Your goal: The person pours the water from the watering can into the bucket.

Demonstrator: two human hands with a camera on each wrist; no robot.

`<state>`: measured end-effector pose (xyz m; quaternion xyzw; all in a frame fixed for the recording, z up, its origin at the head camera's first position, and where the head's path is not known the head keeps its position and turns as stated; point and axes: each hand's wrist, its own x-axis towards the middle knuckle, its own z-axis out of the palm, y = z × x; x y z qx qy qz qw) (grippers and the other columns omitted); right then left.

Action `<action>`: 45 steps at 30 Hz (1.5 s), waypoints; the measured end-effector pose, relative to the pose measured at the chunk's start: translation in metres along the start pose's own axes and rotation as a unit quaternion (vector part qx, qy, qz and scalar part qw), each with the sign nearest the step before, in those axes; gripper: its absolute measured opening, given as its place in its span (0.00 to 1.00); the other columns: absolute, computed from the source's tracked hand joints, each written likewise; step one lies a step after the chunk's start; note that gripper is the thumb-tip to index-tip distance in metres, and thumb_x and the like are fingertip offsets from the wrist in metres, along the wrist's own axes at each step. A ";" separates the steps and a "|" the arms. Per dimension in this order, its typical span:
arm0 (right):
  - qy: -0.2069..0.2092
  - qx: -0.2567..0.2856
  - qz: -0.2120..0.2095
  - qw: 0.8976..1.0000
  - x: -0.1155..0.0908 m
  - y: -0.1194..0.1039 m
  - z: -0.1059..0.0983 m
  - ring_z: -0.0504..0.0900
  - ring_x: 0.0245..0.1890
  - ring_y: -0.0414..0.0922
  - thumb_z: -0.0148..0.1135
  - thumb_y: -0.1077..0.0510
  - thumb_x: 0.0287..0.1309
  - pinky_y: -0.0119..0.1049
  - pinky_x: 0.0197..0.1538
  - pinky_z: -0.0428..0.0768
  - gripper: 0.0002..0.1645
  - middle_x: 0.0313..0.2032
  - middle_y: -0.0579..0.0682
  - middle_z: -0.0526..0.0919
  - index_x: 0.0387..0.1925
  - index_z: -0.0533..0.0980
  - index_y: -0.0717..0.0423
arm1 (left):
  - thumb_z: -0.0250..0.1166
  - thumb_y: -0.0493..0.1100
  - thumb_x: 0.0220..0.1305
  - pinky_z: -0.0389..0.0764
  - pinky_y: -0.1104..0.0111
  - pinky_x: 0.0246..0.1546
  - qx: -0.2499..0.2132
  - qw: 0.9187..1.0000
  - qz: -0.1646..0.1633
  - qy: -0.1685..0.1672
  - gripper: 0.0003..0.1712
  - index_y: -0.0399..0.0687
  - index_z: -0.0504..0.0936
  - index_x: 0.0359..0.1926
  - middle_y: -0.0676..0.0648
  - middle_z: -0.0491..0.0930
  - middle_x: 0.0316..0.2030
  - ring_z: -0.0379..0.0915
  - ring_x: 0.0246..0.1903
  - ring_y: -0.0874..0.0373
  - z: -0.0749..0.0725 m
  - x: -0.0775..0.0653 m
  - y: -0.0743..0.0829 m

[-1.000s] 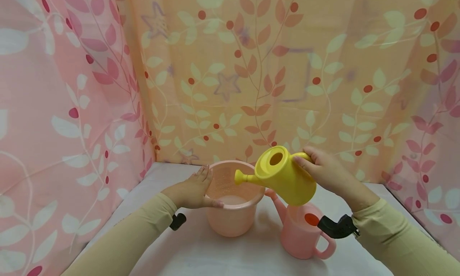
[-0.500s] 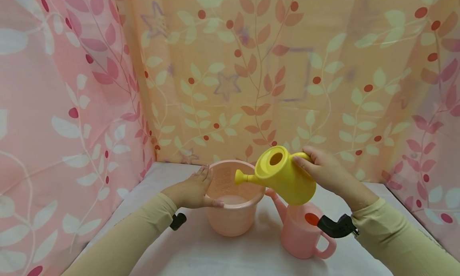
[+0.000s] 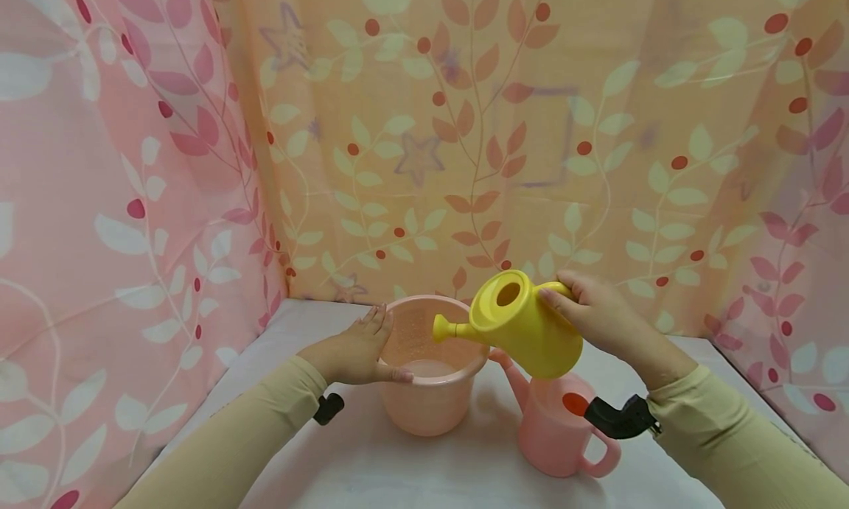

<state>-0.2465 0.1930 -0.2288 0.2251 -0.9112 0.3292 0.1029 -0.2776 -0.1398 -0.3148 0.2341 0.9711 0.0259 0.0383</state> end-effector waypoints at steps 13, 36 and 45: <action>-0.001 -0.001 0.001 1.000 -0.001 -0.001 -0.002 0.70 0.24 0.46 0.50 0.44 0.56 0.35 0.26 0.72 0.19 0.22 0.51 0.70 0.29 0.69 0.57 | 0.38 0.84 0.32 0.42 0.56 0.60 -0.001 1.000 -0.007 -0.003 0.70 0.36 0.39 0.65 0.38 0.34 0.65 0.26 0.64 0.49 0.001 0.001 -0.001; -0.006 -0.011 -0.009 1.000 0.001 0.000 -0.001 0.68 0.23 0.45 0.51 0.43 0.55 0.35 0.24 0.71 0.19 0.20 0.50 0.69 0.26 0.69 0.56 | 0.38 0.84 0.32 0.42 0.57 0.60 0.008 1.000 -0.006 -0.002 0.70 0.36 0.40 0.65 0.38 0.35 0.65 0.28 0.64 0.49 0.001 0.002 -0.001; -0.004 -0.014 -0.006 1.000 0.000 -0.001 -0.002 0.68 0.24 0.45 0.51 0.43 0.55 0.35 0.25 0.71 0.20 0.21 0.50 0.69 0.26 0.69 0.56 | 0.39 0.83 0.34 0.43 0.56 0.60 0.007 1.000 0.005 0.004 0.69 0.34 0.41 0.65 0.37 0.36 0.65 0.28 0.64 0.48 0.003 0.002 -0.002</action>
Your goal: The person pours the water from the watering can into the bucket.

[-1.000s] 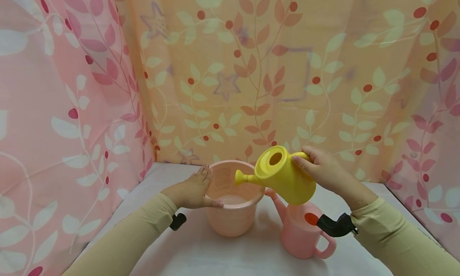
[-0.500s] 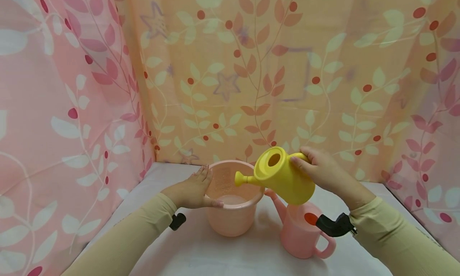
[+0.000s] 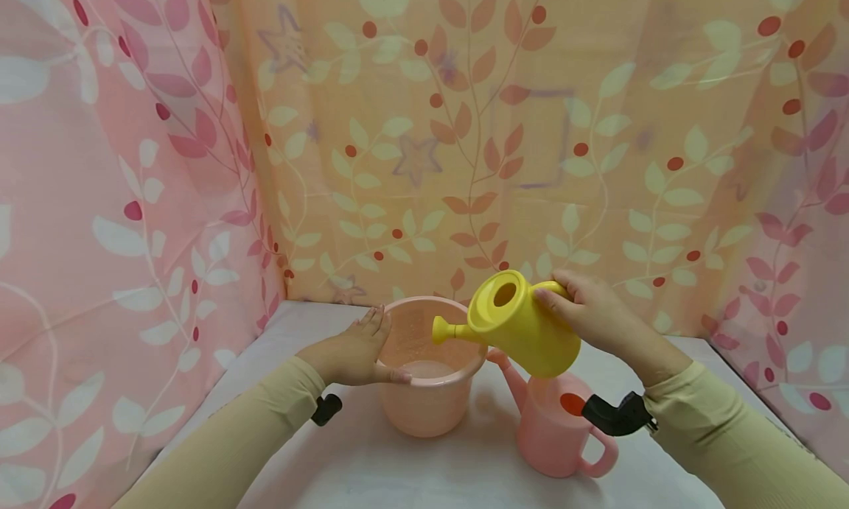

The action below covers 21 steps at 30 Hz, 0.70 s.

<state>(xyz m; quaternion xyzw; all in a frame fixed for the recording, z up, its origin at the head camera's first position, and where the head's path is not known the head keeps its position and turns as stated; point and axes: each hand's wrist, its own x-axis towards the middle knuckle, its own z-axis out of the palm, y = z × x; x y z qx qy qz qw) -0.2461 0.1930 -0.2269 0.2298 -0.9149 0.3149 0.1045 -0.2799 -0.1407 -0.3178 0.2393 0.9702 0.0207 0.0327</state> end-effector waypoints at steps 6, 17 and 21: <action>0.003 0.006 -0.008 1.000 0.001 0.001 0.000 0.69 0.23 0.46 0.52 0.45 0.55 0.35 0.25 0.71 0.19 0.21 0.51 0.69 0.25 0.68 0.56 | 0.39 0.84 0.34 0.42 0.56 0.60 0.000 1.000 0.002 -0.001 0.69 0.34 0.40 0.65 0.36 0.35 0.65 0.28 0.64 0.48 0.000 0.001 0.000; -0.004 0.001 -0.009 1.000 0.002 0.001 0.003 0.69 0.22 0.45 0.51 0.43 0.55 0.35 0.24 0.71 0.19 0.21 0.50 0.69 0.25 0.68 0.56 | 0.38 0.84 0.34 0.42 0.56 0.60 -0.003 1.000 -0.002 -0.001 0.70 0.35 0.40 0.65 0.37 0.35 0.65 0.28 0.64 0.49 0.000 0.000 0.000; -0.002 -0.004 -0.011 1.000 0.003 0.000 0.003 0.69 0.23 0.45 0.52 0.43 0.55 0.35 0.25 0.71 0.19 0.21 0.50 0.69 0.25 0.69 0.55 | 0.38 0.84 0.34 0.42 0.57 0.60 -0.003 1.000 -0.001 -0.001 0.69 0.35 0.40 0.65 0.37 0.35 0.65 0.28 0.64 0.49 -0.001 -0.001 0.001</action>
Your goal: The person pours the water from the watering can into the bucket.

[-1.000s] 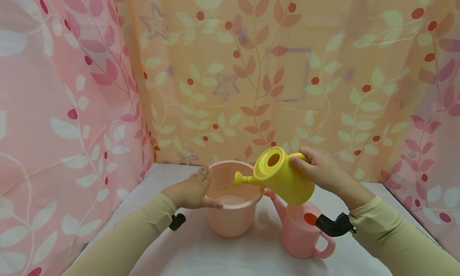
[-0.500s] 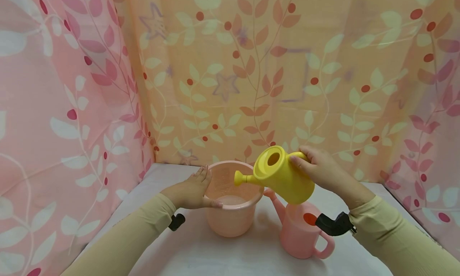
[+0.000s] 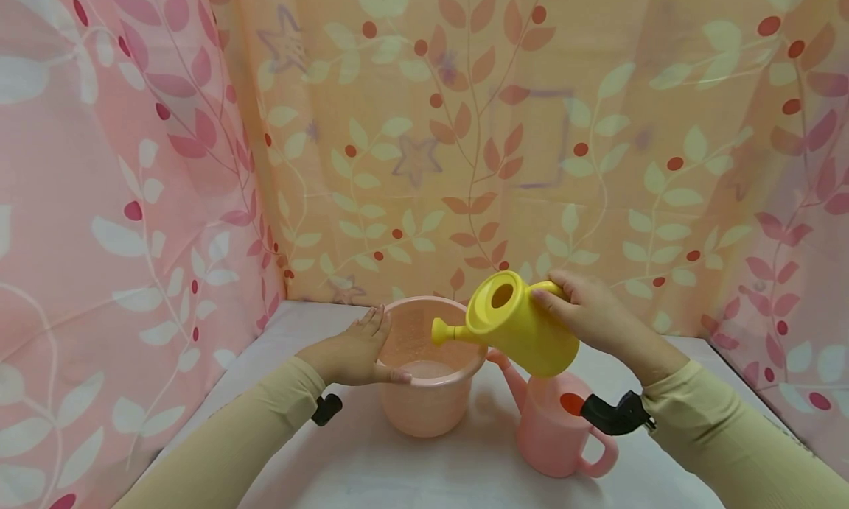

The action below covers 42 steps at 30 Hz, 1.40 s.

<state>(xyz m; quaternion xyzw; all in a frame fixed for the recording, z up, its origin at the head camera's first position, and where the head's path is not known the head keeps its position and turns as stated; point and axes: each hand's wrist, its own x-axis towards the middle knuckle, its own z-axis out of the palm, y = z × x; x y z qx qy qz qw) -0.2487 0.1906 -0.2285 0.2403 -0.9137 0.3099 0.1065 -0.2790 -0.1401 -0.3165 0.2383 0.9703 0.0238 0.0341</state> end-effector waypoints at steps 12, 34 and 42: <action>-0.004 -0.006 0.003 1.000 0.000 -0.003 -0.001 0.69 0.22 0.45 0.52 0.44 0.55 0.34 0.24 0.72 0.19 0.20 0.49 0.69 0.25 0.69 0.56 | 0.39 0.83 0.35 0.42 0.56 0.60 -0.006 1.000 0.003 -0.003 0.69 0.34 0.40 0.65 0.37 0.35 0.65 0.28 0.64 0.48 -0.002 -0.002 0.002; -0.002 -0.026 -0.006 1.000 0.001 -0.003 -0.003 0.69 0.23 0.44 0.52 0.44 0.55 0.34 0.26 0.71 0.18 0.20 0.48 0.69 0.26 0.69 0.55 | 0.40 0.83 0.34 0.42 0.56 0.60 -0.006 1.000 -0.002 -0.008 0.69 0.34 0.40 0.65 0.37 0.35 0.65 0.28 0.64 0.49 -0.003 -0.003 0.002; 0.000 -0.027 -0.008 1.000 0.002 -0.003 -0.003 0.69 0.23 0.45 0.53 0.44 0.54 0.34 0.26 0.72 0.18 0.20 0.48 0.69 0.25 0.69 0.55 | 0.40 0.83 0.35 0.42 0.56 0.60 -0.009 1.000 0.001 -0.004 0.69 0.34 0.41 0.65 0.37 0.35 0.65 0.28 0.64 0.49 -0.003 -0.003 0.002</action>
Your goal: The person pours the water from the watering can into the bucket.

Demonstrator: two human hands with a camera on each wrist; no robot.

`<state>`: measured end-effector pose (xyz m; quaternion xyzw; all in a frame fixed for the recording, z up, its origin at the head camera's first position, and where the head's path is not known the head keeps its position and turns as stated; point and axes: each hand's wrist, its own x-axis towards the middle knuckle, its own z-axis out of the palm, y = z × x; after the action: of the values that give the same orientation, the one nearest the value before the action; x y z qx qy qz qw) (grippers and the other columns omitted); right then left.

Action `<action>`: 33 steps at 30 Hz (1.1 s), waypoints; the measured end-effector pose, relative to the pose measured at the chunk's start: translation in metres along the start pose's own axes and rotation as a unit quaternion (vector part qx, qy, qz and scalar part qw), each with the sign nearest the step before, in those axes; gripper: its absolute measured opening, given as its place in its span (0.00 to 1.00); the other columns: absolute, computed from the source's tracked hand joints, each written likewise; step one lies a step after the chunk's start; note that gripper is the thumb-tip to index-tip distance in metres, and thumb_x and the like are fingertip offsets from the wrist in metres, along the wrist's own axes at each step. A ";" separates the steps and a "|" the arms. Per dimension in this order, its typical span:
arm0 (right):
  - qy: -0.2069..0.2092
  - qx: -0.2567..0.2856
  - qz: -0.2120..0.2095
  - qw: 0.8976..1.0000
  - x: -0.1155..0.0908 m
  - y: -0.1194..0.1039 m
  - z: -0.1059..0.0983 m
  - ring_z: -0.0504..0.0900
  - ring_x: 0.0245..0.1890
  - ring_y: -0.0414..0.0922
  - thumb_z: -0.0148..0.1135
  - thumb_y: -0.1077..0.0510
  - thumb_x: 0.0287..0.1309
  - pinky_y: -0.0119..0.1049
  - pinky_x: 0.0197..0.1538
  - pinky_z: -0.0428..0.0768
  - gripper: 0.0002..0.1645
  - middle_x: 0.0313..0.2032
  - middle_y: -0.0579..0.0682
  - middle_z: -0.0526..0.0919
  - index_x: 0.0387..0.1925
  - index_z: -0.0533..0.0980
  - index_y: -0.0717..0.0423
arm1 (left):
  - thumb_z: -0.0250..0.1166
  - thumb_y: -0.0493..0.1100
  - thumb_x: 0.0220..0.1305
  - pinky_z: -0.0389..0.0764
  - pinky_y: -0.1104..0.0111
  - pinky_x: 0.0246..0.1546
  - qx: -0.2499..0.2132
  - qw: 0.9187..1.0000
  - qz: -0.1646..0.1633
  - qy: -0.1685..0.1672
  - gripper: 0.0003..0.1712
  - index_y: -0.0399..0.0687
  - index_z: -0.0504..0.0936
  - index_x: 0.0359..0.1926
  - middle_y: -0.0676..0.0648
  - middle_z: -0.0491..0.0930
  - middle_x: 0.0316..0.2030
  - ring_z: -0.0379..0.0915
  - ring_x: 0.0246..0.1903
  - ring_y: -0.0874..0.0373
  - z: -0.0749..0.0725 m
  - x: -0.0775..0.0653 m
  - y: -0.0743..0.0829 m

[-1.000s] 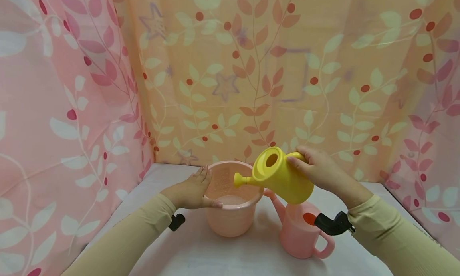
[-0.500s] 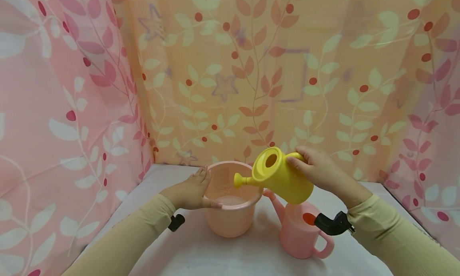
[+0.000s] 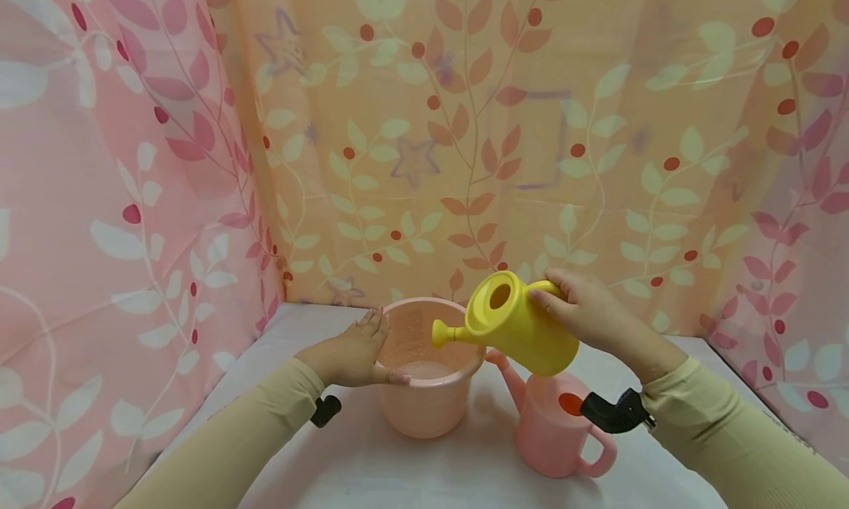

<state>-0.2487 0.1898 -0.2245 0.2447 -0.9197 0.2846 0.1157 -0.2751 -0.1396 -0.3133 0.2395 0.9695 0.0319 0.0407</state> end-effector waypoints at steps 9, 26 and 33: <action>0.006 -0.014 -0.008 1.000 0.000 0.000 0.000 0.68 0.23 0.45 0.53 0.45 0.54 0.34 0.25 0.70 0.17 0.19 0.48 0.67 0.23 0.69 0.55 | 0.40 0.83 0.36 0.42 0.56 0.60 0.000 1.000 0.001 -0.002 0.68 0.33 0.41 0.65 0.37 0.36 0.65 0.28 0.64 0.48 -0.001 0.000 0.001; 0.008 -0.026 -0.015 1.000 0.001 -0.003 -0.003 0.68 0.23 0.44 0.54 0.46 0.54 0.35 0.26 0.70 0.16 0.19 0.47 0.68 0.23 0.70 0.53 | 0.39 0.83 0.35 0.41 0.57 0.61 0.007 1.000 0.000 -0.002 0.69 0.34 0.40 0.65 0.36 0.35 0.65 0.28 0.64 0.48 0.001 0.002 0.000; 0.010 -0.029 -0.021 0.999 0.001 -0.004 -0.004 0.67 0.22 0.44 0.55 0.45 0.53 0.34 0.25 0.69 0.16 0.19 0.47 0.67 0.22 0.69 0.53 | 0.39 0.83 0.35 0.42 0.56 0.60 0.010 1.000 0.003 0.000 0.69 0.33 0.41 0.65 0.36 0.35 0.65 0.28 0.64 0.48 0.001 0.002 -0.001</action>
<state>-0.2472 0.1890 -0.2188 0.2574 -0.9211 0.2573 0.1379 -0.2771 -0.1392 -0.3148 0.2428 0.9691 0.0223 0.0385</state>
